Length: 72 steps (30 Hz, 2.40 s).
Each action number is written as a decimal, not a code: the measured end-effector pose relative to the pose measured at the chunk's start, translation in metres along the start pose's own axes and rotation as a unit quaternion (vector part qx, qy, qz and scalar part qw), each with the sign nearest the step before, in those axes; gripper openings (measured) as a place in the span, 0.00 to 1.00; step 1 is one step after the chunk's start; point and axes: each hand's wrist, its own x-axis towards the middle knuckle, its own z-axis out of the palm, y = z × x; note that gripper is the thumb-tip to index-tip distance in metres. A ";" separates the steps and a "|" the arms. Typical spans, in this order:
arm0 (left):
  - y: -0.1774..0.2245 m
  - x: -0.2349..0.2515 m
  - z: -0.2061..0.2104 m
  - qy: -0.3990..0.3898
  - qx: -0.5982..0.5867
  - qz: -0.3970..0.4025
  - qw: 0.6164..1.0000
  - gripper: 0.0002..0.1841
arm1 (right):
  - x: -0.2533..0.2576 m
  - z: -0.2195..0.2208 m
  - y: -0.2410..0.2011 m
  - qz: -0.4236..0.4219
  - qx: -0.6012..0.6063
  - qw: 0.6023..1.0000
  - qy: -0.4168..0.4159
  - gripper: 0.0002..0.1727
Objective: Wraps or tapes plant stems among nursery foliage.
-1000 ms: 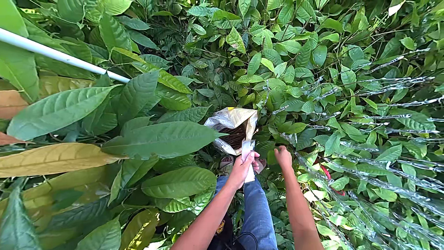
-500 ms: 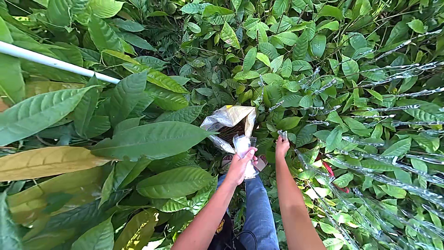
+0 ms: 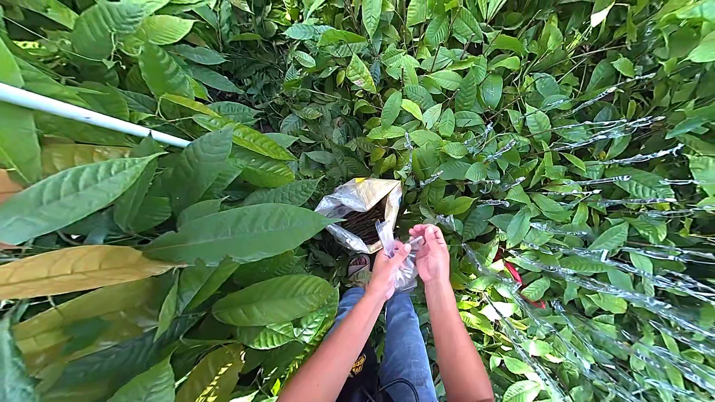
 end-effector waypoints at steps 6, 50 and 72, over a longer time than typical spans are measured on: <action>0.023 0.006 -0.020 -0.006 0.019 0.046 0.999 0.12 | 0.009 -0.018 -0.039 -0.083 -0.243 0.963 -0.083 0.09; 0.031 0.039 -0.016 0.029 -0.002 0.098 0.995 0.06 | 0.173 0.074 -0.129 -0.023 -0.925 0.323 -0.200 0.16; 0.037 0.028 -0.033 0.070 -0.034 0.124 0.989 0.04 | 0.200 0.062 0.003 0.118 -0.959 0.222 -0.133 0.18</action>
